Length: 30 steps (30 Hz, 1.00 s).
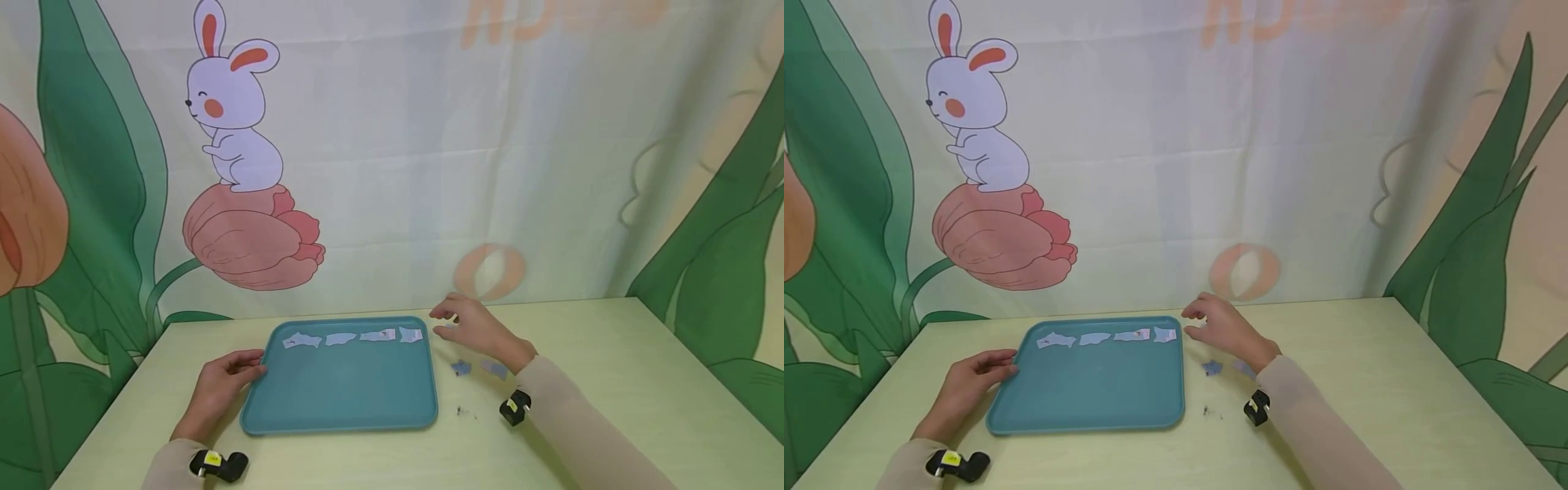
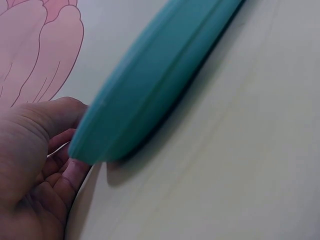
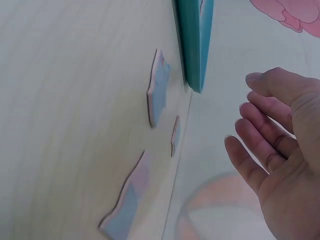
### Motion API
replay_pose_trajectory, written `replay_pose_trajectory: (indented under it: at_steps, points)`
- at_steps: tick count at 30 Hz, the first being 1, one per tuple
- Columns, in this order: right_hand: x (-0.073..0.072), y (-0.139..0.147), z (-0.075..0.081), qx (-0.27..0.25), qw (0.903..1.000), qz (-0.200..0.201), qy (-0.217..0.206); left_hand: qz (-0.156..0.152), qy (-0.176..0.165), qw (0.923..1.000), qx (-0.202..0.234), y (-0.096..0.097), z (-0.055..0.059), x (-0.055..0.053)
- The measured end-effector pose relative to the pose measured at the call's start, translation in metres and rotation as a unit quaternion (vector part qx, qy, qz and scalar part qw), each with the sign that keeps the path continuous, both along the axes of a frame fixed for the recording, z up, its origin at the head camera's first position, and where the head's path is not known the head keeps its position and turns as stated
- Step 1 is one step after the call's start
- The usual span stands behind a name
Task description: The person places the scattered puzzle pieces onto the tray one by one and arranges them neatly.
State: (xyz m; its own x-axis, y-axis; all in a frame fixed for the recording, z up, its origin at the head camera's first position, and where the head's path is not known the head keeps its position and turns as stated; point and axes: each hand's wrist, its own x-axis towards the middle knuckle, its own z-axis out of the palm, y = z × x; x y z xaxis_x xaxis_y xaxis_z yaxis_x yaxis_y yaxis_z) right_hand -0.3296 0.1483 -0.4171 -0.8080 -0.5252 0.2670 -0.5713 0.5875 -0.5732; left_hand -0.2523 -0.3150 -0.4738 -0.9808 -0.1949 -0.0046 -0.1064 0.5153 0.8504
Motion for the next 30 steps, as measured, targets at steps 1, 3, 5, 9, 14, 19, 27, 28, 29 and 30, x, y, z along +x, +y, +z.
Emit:
replay_pose_trajectory:
  at_steps: [1, 3, 5, 9, 14, 19, 27, 28, 29, 30]
  points:
    - [0.002, 0.003, 0.000, -0.005, 1.0000, -0.001, 0.002, -0.001, 0.001, 1.0000, 0.000, 0.000, 0.000, 0.000]
    - [0.005, 0.010, -0.001, -0.011, 0.9999, -0.006, 0.006, -0.001, 0.002, 1.0000, -0.001, 0.000, -0.001, 0.000]
    - [0.008, 0.016, -0.003, -0.017, 0.9998, -0.010, 0.009, -0.002, 0.004, 1.0000, -0.001, 0.000, -0.001, 0.000]
    - [0.014, 0.027, -0.004, -0.025, 0.9994, -0.018, 0.014, -0.006, 0.008, 0.9999, -0.004, -0.001, -0.003, 0.000]
    - [0.021, 0.040, -0.004, -0.025, 0.9989, -0.032, 0.024, -0.005, 0.010, 0.9999, -0.005, -0.001, -0.003, 0.000]
    - [0.024, 0.053, -0.003, -0.025, 0.9981, -0.043, 0.037, -0.005, 0.010, 0.9999, 0.000, 0.000, -0.004, 0.000]
    - [0.032, 0.079, 0.001, -0.023, 0.9974, -0.066, 0.021, -0.008, 0.011, 0.9999, 0.001, 0.000, -0.002, 0.001]
    - [0.033, 0.083, 0.001, -0.025, 0.9972, -0.068, 0.018, -0.009, 0.011, 0.9999, 0.000, 0.000, -0.002, 0.001]
    - [0.034, 0.086, 0.002, -0.025, 0.9972, -0.069, 0.014, -0.009, 0.011, 0.9999, 0.000, 0.000, -0.002, 0.001]
    - [0.035, 0.090, 0.002, -0.024, 0.9971, -0.071, 0.013, -0.009, 0.010, 0.9999, 0.000, 0.000, -0.002, 0.001]
